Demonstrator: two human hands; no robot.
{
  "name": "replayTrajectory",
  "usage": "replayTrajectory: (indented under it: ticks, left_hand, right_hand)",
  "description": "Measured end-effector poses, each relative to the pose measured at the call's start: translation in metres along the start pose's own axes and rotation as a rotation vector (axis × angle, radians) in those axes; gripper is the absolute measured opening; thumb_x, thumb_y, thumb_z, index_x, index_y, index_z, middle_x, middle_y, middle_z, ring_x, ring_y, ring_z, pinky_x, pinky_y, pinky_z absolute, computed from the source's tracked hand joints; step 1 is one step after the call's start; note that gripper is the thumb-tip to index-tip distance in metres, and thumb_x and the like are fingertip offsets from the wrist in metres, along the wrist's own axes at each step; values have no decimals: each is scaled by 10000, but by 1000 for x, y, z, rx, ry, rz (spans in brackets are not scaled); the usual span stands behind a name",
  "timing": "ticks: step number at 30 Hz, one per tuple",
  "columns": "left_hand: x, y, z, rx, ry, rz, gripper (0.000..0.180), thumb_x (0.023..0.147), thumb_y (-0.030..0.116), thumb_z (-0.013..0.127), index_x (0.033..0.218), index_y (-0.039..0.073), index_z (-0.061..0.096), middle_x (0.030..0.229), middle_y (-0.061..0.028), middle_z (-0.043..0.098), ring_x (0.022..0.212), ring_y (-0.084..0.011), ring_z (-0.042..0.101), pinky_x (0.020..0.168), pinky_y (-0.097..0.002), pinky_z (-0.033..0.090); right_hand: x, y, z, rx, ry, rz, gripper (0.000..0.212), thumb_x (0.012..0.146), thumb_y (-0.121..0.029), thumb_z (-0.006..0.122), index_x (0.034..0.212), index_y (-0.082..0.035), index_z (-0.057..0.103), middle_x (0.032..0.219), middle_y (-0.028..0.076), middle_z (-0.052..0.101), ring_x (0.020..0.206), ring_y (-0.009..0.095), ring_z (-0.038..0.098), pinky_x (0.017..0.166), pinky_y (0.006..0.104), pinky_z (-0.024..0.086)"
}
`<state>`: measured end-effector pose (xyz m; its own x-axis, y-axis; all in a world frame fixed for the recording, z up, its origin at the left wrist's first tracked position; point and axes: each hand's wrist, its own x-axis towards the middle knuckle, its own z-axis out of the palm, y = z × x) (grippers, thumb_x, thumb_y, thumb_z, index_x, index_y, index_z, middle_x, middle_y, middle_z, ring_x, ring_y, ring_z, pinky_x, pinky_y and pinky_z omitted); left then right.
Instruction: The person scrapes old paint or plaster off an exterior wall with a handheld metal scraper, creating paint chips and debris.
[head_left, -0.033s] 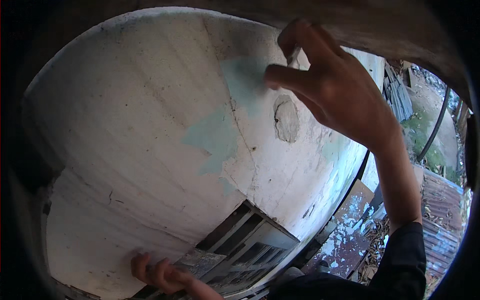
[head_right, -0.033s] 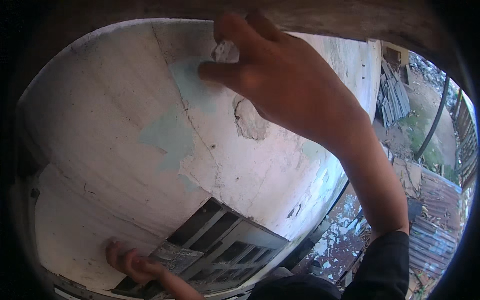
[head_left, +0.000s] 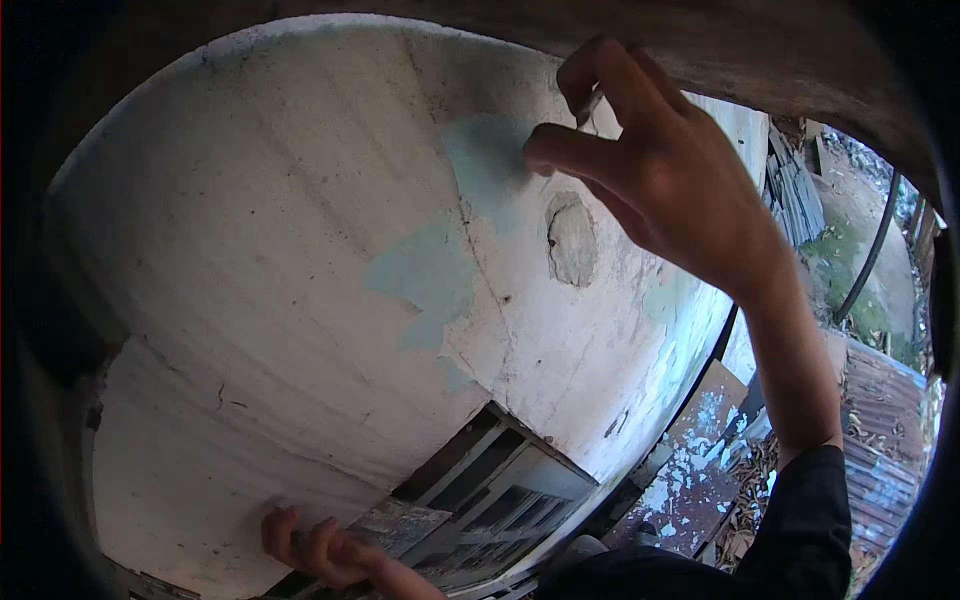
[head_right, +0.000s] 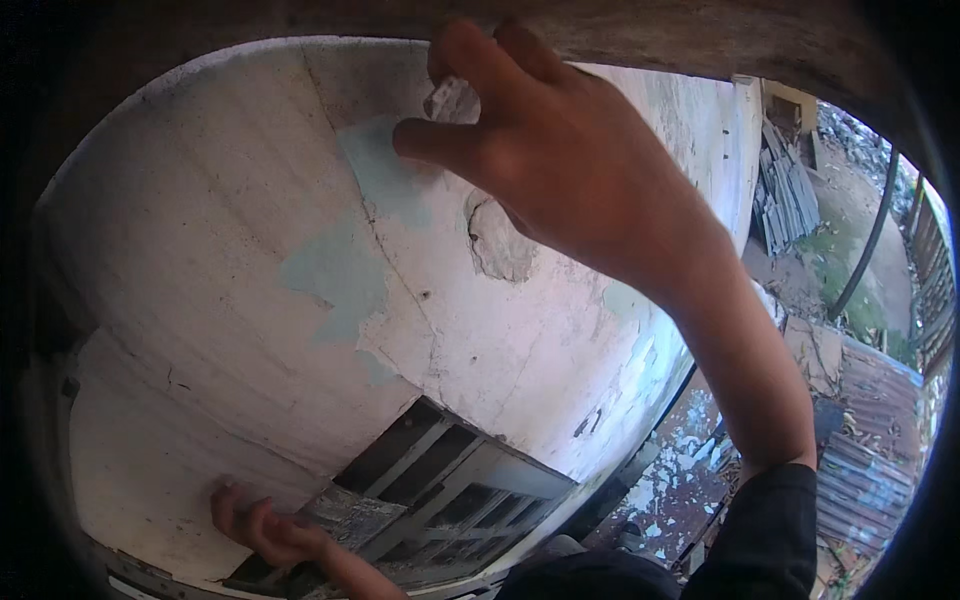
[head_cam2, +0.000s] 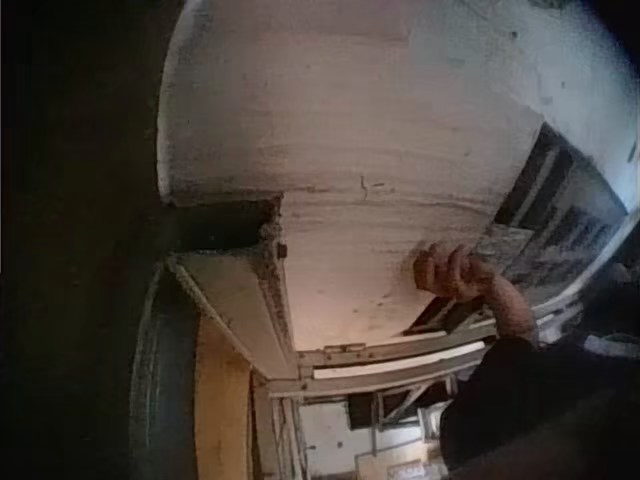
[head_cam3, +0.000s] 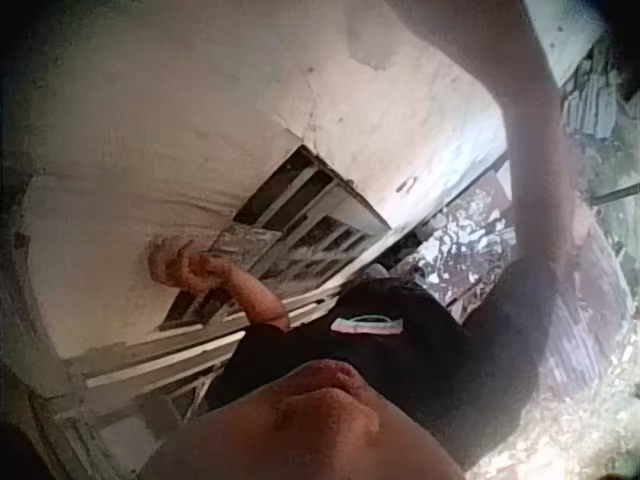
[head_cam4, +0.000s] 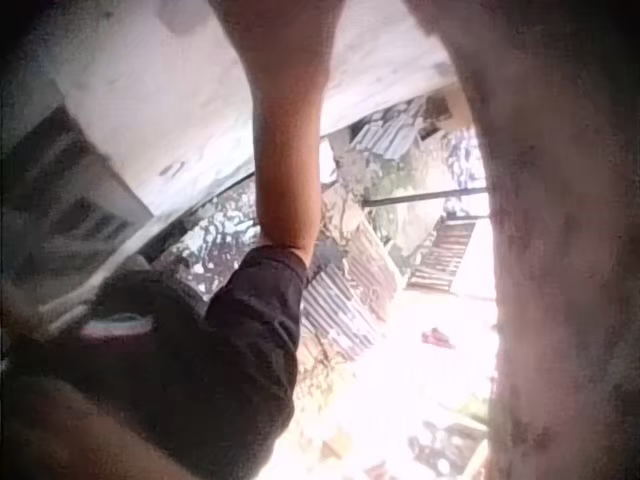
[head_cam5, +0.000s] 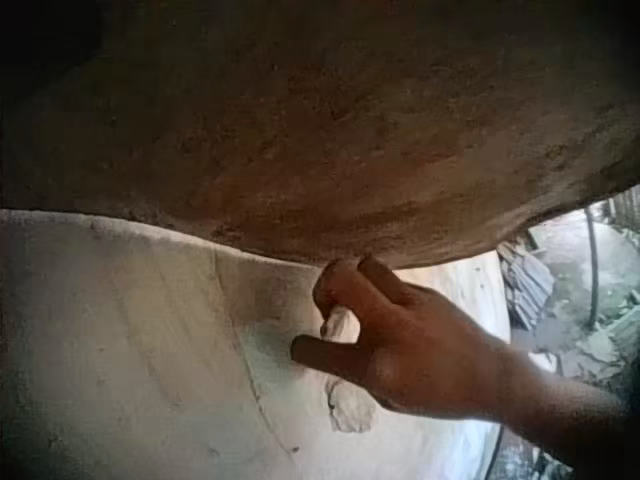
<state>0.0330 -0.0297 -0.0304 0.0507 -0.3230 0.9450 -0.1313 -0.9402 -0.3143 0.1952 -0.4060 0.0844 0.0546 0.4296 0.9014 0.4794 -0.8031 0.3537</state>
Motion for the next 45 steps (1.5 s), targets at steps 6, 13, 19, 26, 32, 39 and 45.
replayTrajectory:
  ticks: [6, 13, 19, 26, 32, 39, 45]
  left_hand:
    - [0, -1, -3, 27, -54, 6, 287, 987, 272, 342, 903, 48, 501, 1140, -202, 541, 1122, -384, 490, 945, -566, 380]
    - [-1, 2, -2, 23, -51, -22, 310, 998, 298, 328, 914, 55, 501, 1150, -195, 536, 1142, -377, 488, 947, -563, 384]
    - [-1, 2, 4, 3, -26, -51, 253, 966, 304, 370, 904, 118, 530, 1124, -140, 537, 1128, -331, 475, 928, -540, 385]
    - [-3, -5, 0, 1, -9, -20, 321, 1003, 318, 340, 924, 66, 523, 1147, -184, 534, 1139, -358, 494, 954, -550, 389]
    - [-3, -1, 4, -15, -15, -24, 299, 987, 278, 331, 922, 54, 518, 1146, -188, 531, 1123, -355, 503, 952, -549, 392]
    - [5, 7, 8, -19, 23, -24, 260, 965, 293, 396, 874, 92, 533, 1052, -150, 569, 1040, -326, 508, 908, -530, 412]
    - [1, 8, 7, -52, 29, -66, 227, 941, 261, 403, 856, 105, 545, 1020, -137, 573, 1010, -318, 512, 891, -524, 417]
  right_hand:
    - [-12, 11, 5, -131, -22, 55, 179, 823, -28, 690, 923, -171, 726, 1048, 77, 529, 915, 184, 640, 622, 251, 598]
    - [-19, 6, 5, -80, -44, 226, 206, 818, -2, 684, 927, -171, 727, 1053, 93, 518, 868, 199, 646, 642, 265, 610]
    - [-15, -6, 12, -70, 53, 229, 73, 830, -107, 714, 897, -136, 716, 1035, 85, 566, 819, 203, 680, 591, 287, 590]
    - [-57, -26, -9, 764, -74, 904, 186, 905, -216, 674, 982, -47, 679, 820, 80, 668, 523, 122, 632, 386, 209, 479]
    - [-116, -85, 8, 1624, 309, 1585, 365, 950, -285, 623, 1172, -24, 499, 881, 110, 630, 354, 127, 514, 277, 215, 321]
    - [-146, -136, 20, 1788, 390, 1839, 395, 996, -307, 492, 1296, -62, 412, 1035, 141, 621, 392, 103, 449, 312, 189, 306]
    - [-206, -188, 1, 1792, 157, 1797, 431, 1016, -343, 463, 1313, -35, 406, 1079, 202, 625, 594, 185, 551, 450, 250, 416]
